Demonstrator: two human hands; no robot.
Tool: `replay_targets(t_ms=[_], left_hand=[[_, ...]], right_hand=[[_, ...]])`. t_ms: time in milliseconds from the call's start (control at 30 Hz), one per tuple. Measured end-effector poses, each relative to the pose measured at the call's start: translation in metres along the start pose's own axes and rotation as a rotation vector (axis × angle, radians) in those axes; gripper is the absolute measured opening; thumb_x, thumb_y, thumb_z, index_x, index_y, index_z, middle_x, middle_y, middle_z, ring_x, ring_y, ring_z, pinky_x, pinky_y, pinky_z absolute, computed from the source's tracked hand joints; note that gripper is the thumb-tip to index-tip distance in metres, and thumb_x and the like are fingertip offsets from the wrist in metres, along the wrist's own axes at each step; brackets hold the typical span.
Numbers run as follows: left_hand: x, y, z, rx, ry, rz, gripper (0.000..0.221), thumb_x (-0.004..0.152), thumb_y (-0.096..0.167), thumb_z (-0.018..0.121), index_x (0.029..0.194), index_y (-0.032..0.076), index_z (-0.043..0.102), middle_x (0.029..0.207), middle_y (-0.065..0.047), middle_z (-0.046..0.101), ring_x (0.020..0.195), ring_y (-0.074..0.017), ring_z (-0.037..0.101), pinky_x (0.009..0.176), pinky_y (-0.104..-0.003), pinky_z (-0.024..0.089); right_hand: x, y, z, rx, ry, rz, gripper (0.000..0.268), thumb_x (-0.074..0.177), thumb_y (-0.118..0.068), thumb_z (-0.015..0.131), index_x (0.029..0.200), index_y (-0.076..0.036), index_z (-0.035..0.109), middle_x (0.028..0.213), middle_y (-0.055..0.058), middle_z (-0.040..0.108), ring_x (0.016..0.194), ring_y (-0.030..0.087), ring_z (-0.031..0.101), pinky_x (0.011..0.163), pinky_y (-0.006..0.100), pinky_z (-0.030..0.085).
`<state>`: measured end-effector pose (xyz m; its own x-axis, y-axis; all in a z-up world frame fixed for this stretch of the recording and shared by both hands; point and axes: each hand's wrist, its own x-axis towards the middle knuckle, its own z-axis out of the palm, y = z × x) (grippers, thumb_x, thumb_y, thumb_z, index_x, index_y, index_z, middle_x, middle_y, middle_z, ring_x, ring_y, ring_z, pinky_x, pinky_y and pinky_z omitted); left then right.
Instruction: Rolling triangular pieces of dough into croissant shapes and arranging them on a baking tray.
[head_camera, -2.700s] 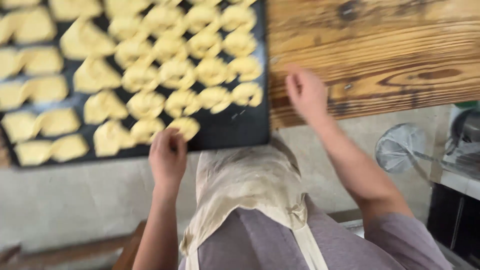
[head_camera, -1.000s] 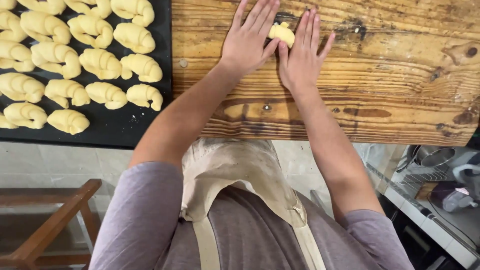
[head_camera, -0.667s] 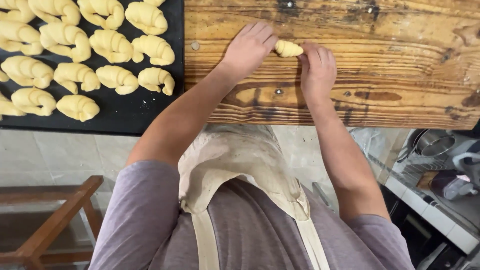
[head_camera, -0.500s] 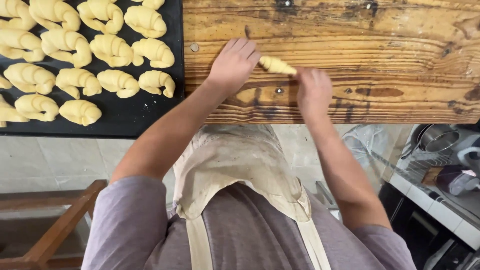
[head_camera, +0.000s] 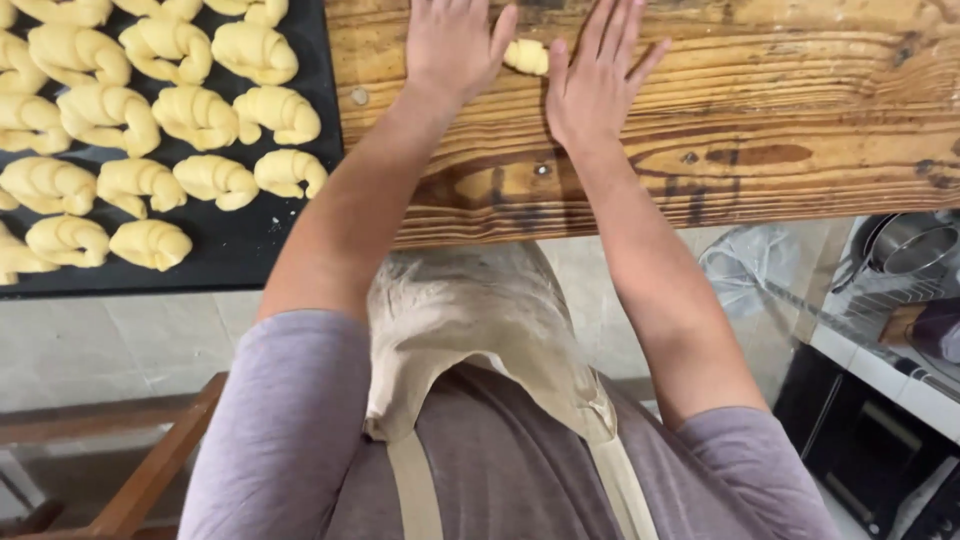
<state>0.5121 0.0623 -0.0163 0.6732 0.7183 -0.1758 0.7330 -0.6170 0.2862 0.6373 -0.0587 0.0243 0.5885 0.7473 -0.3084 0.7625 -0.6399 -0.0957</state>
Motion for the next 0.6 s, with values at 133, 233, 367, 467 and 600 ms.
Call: replay_targets(t_ms=[133, 233, 367, 467, 600], left_hand=[[-0.043, -0.004, -0.021, -0.002, -0.025, 0.249, 0.064, 0.116, 0.045, 0.020, 0.165, 0.004, 0.027, 0.169, -0.015, 0.028, 0.154, -0.0307, 0.021, 0.121, -0.060, 0.010], [-0.094, -0.005, -0.016, -0.074, -0.066, 0.339, 0.064, 0.118, 0.039, 0.030, 0.168, 0.000, 0.019, 0.173, -0.016, 0.019, 0.158, -0.0284, 0.011, 0.125, -0.058, 0.001], [-0.123, -0.027, 0.035, -0.043, 0.314, 0.590, 0.041, 0.107, -0.005, 0.057, 0.148, -0.006, 0.058, 0.156, -0.019, 0.053, 0.149, -0.0319, 0.042, 0.126, -0.051, 0.027], [-0.125, -0.023, 0.026, -0.260, 0.376, 0.553, 0.022, 0.094, -0.002, 0.070, 0.116, -0.002, 0.070, 0.111, -0.015, 0.062, 0.106, -0.0333, 0.058, 0.095, -0.044, 0.050], [-0.160, -0.040, 0.015, -0.292, 0.313, 0.462, 0.033, 0.109, 0.019, 0.061, 0.139, 0.004, 0.061, 0.095, -0.010, 0.058, 0.090, -0.0316, 0.054, 0.079, -0.042, 0.045]], right_hand=[[-0.030, 0.019, 0.009, -0.062, -0.029, -0.208, 0.079, 0.109, -0.057, 0.007, 0.169, -0.006, 0.005, 0.176, 0.009, 0.001, 0.163, 0.023, -0.001, 0.127, 0.057, -0.009], [-0.066, 0.042, 0.029, -0.044, -0.009, -0.344, 0.068, 0.114, -0.048, 0.022, 0.168, -0.007, 0.015, 0.174, 0.010, 0.012, 0.163, 0.025, 0.012, 0.128, 0.059, -0.001], [-0.076, 0.069, 0.050, 0.198, 0.346, -0.593, 0.034, 0.108, -0.012, 0.070, 0.141, -0.011, 0.064, 0.151, 0.012, 0.055, 0.138, 0.036, 0.054, 0.117, 0.057, 0.039], [-0.079, 0.063, 0.038, 0.249, 0.463, -0.649, 0.016, 0.101, -0.013, 0.076, 0.117, -0.014, 0.072, 0.109, 0.004, 0.066, 0.095, 0.028, 0.060, 0.074, 0.040, 0.044], [-0.113, 0.041, 0.016, 0.276, 0.395, -0.726, 0.013, 0.105, -0.016, 0.074, 0.117, -0.010, 0.074, 0.099, 0.007, 0.066, 0.087, 0.029, 0.059, 0.074, 0.040, 0.045]])
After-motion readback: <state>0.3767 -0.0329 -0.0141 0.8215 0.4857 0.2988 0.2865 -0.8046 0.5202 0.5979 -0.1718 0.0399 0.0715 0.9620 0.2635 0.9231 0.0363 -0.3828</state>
